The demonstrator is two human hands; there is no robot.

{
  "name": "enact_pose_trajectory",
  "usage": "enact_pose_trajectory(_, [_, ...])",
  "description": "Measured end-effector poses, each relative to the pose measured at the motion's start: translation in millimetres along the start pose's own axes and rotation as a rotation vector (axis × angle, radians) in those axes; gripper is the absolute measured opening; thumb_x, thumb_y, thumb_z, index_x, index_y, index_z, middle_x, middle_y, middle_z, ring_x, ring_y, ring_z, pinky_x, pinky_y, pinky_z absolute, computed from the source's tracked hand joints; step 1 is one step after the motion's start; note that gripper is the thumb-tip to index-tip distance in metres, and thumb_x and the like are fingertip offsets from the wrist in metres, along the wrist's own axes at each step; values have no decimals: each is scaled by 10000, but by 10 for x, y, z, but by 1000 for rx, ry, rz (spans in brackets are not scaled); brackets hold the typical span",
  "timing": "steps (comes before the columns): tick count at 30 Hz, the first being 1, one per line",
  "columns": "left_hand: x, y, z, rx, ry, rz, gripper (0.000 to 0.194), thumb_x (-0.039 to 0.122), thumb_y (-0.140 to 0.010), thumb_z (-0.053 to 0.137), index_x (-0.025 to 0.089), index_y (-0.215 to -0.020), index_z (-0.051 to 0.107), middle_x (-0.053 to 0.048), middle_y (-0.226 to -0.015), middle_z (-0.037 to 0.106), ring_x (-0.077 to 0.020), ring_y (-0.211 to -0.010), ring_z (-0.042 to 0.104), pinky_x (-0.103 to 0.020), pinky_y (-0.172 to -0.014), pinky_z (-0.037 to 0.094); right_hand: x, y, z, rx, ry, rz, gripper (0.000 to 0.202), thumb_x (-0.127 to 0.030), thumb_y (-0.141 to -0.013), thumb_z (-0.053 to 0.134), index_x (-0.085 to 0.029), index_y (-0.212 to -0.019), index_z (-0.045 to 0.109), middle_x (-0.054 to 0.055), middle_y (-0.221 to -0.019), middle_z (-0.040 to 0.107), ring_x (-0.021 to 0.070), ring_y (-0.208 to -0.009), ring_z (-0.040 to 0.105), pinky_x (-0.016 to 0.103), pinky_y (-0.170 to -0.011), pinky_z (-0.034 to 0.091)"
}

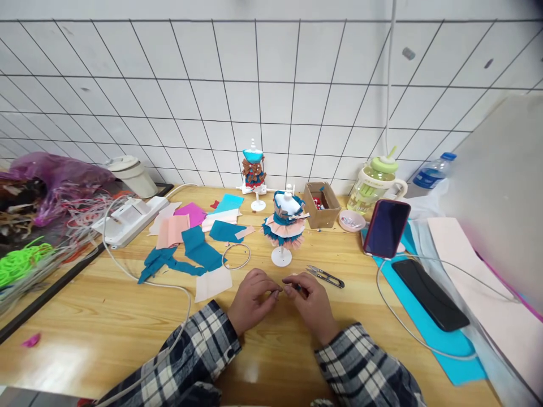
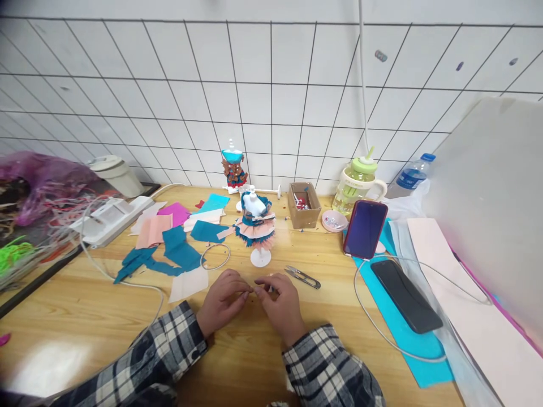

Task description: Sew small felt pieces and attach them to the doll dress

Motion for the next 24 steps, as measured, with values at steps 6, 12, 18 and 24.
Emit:
enact_pose_trajectory(6, [-30, -16, 36, -41, -4, -42, 125, 220, -836, 523, 205, -843, 647, -40, -756, 655, -173, -774, 537, -334, -723, 434, 17, 8, 21, -17, 0, 7, 95, -267, -785, 626, -226, -801, 711, 25, -755, 662, 175, -743, 570, 296, -672, 448])
enact_pose_trajectory(12, [-29, -19, 50, -65, -5, -45, 117, 219, -827, 522, 200, -832, 638, -45, -775, 659, -176, -788, 542, -343, -737, 431, -59, 14, -6, 10, 103, -104, 64, -228, -776, 611, -213, -735, 657, 29, -731, 640, 191, -762, 566, 335, -729, 446])
enact_pose_trajectory(18, [-34, -23, 38, -46, 17, -69, 107, 256, -829, 561, 199, -801, 646, -44, -797, 647, -178, -805, 544, -346, -758, 428, -123, 41, -60, -6, 43, -143, 104, -249, -803, 589, -207, -750, 668, 36, -738, 640, 190, -770, 585, 344, -745, 463])
enact_pose_trajectory(24, [-174, -27, 49, -57, -3, -233, 416, 304, -812, 612, 236, -1218, 551, -47, -930, 636, -200, -904, 545, -371, -846, 418, 175, -39, -357, 59, -180, 114, 275, -346, -871, 499, -204, -1022, 680, 69, -907, 694, 189, -837, 630, 346, -771, 507])
Point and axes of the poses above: each hand's wrist, its own y-axis away from the middle knuckle, its own z-axis out of the palm, x = y × z, the point moved 4 cm from there along -y, towards the middle knuckle
